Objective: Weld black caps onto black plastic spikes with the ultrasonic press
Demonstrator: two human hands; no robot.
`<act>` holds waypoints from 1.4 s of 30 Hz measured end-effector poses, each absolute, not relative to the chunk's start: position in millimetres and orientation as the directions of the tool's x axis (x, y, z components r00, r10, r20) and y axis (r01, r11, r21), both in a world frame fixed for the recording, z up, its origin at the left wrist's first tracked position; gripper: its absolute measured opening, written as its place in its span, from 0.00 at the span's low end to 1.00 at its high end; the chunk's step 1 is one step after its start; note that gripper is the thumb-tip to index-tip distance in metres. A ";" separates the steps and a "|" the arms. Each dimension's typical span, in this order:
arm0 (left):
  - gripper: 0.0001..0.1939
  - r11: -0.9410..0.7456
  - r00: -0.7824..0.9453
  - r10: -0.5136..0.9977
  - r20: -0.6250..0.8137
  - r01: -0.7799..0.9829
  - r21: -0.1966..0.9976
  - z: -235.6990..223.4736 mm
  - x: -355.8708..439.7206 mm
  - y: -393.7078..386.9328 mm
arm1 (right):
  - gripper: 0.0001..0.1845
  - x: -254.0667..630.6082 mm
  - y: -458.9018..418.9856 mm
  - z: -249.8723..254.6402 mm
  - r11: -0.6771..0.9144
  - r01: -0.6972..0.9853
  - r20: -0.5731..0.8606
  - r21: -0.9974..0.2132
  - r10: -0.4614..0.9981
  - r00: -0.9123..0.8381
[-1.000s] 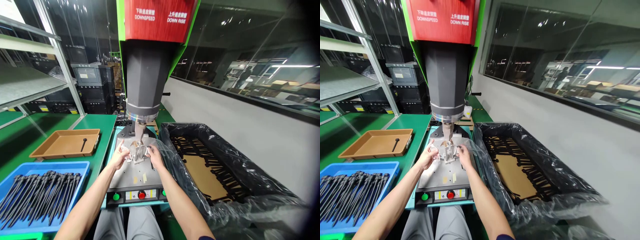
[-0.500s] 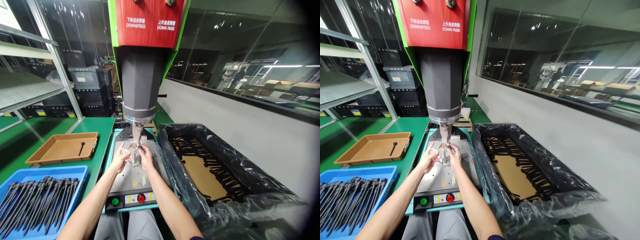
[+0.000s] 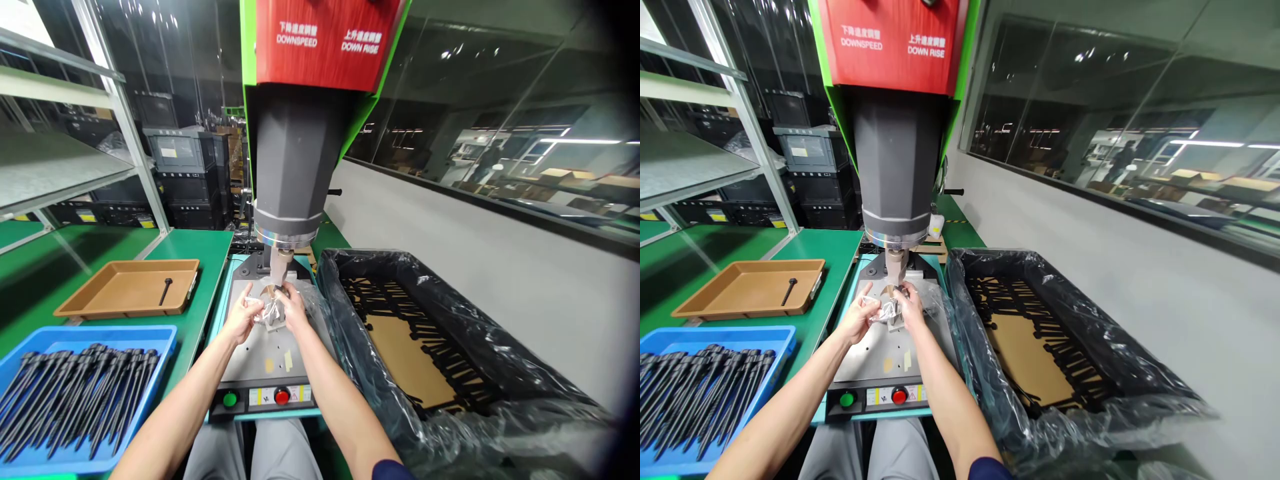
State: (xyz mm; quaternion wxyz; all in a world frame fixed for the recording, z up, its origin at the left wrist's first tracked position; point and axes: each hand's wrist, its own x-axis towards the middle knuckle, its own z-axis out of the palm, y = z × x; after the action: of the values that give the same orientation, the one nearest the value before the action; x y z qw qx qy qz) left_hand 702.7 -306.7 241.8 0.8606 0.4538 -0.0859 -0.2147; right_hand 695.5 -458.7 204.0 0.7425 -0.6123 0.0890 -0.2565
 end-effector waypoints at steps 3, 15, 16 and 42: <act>0.59 0.496 0.896 -0.439 -0.062 0.299 0.815 240.7 703.0 -306.0 | 0.20 696.4 -462.4 203.6 0.096 0.287 0.215 -0.953 -0.451 0.866; 0.56 0.484 0.899 -0.433 -0.070 0.297 0.823 225.1 708.3 -301.7 | 0.32 687.0 -468.2 184.8 0.166 0.282 0.190 -0.945 -0.426 0.885; 0.56 0.480 0.902 -0.427 -0.066 0.288 0.829 223.4 708.8 -301.1 | 0.33 683.8 -468.9 181.3 0.194 0.274 0.177 -0.942 -0.408 0.896; 0.52 0.419 0.922 -0.381 -0.074 0.243 0.875 206.7 724.2 -297.8 | 0.22 667.2 -519.5 188.7 0.811 0.112 -0.305 -0.574 -0.339 0.890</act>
State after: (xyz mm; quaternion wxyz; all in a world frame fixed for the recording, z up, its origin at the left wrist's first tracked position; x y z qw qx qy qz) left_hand 724.2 -297.8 206.7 0.8395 0.5061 -0.0681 -0.1858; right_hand 667.2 -519.5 188.7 0.9303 -0.2821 0.2006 -0.1212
